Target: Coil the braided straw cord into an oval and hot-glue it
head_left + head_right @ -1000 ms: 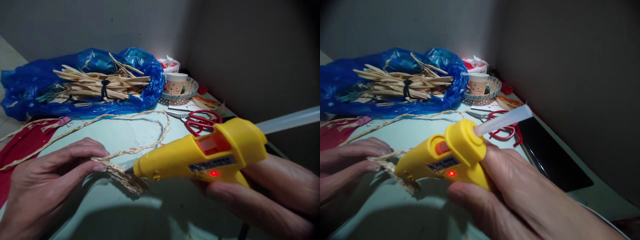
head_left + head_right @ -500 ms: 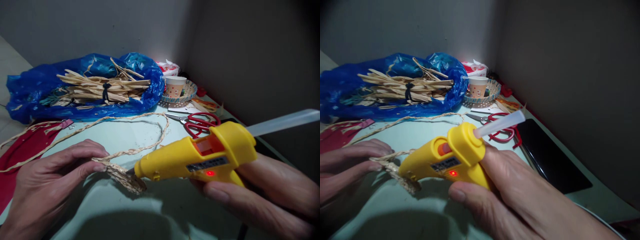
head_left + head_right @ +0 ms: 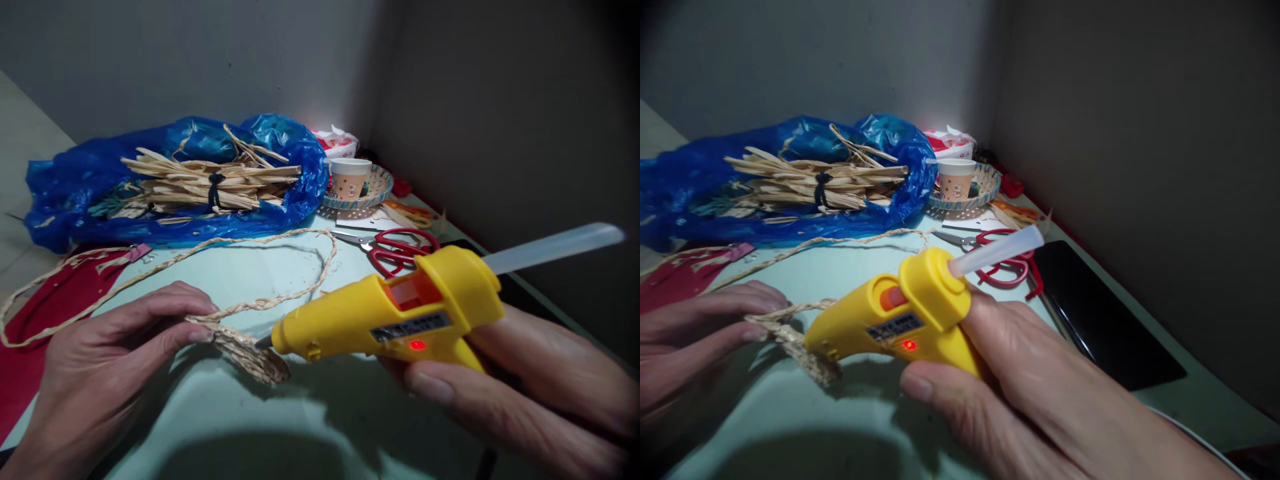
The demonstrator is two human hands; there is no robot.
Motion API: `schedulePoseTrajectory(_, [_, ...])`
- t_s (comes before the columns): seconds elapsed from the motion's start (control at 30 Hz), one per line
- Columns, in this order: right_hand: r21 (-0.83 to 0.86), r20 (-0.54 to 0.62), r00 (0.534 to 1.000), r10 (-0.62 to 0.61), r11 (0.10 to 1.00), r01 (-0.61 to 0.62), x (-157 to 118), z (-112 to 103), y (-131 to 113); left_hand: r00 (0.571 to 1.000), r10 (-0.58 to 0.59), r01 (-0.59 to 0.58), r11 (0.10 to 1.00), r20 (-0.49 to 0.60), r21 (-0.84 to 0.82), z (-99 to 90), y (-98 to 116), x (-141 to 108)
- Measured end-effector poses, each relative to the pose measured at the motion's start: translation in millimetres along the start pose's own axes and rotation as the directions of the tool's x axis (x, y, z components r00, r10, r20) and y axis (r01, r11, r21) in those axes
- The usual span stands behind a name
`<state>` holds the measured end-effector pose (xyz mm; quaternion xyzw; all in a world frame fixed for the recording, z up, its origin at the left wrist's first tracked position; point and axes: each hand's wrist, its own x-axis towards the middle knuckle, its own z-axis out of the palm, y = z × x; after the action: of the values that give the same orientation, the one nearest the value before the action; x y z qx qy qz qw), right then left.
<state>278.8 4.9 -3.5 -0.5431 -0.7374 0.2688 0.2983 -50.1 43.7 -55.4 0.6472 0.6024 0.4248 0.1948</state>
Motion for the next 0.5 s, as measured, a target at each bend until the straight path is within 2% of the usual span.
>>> schedulePoseTrajectory(0.07, [0.013,-0.013,1.0,0.01,1.0,-0.01,0.4,1.1,-2.0,1.0,0.006,-0.006,1.0,0.002,-0.012,0.2,0.1,-0.1])
schedulePoseTrajectory(0.17, [0.04,-0.042,0.994,-0.098,0.994,0.1,0.6,0.1,-9.1,1.0,-0.001,0.001,1.0,-0.007,-0.015,1.2,0.8,0.2])
schedulePoseTrajectory(0.27, [-0.02,-0.044,0.998,0.042,0.999,-0.043,-0.8,-3.5,-17.0,1.0,-0.025,0.025,1.0,-0.011,-0.014,1.2,0.2,0.8])
schedulePoseTrajectory(0.3, [-0.035,-0.048,0.998,0.03,0.999,-0.031,-1.1,-4.5,-18.3,1.0,-0.029,0.029,1.0,-0.009,-0.008,0.9,-0.1,0.9])
schedulePoseTrajectory(0.4, [-0.029,-0.059,0.992,-0.116,0.993,0.114,-0.1,-4.3,-17.8,1.0,-0.012,0.012,1.0,-0.011,-0.001,-0.5,-0.9,1.2])
schedulePoseTrajectory(0.5, [-0.011,-0.082,0.993,-0.08,0.997,0.079,1.1,0.1,-11.2,1.0,0.007,-0.008,1.0,-0.017,-0.008,-1.4,-1.4,1.9])
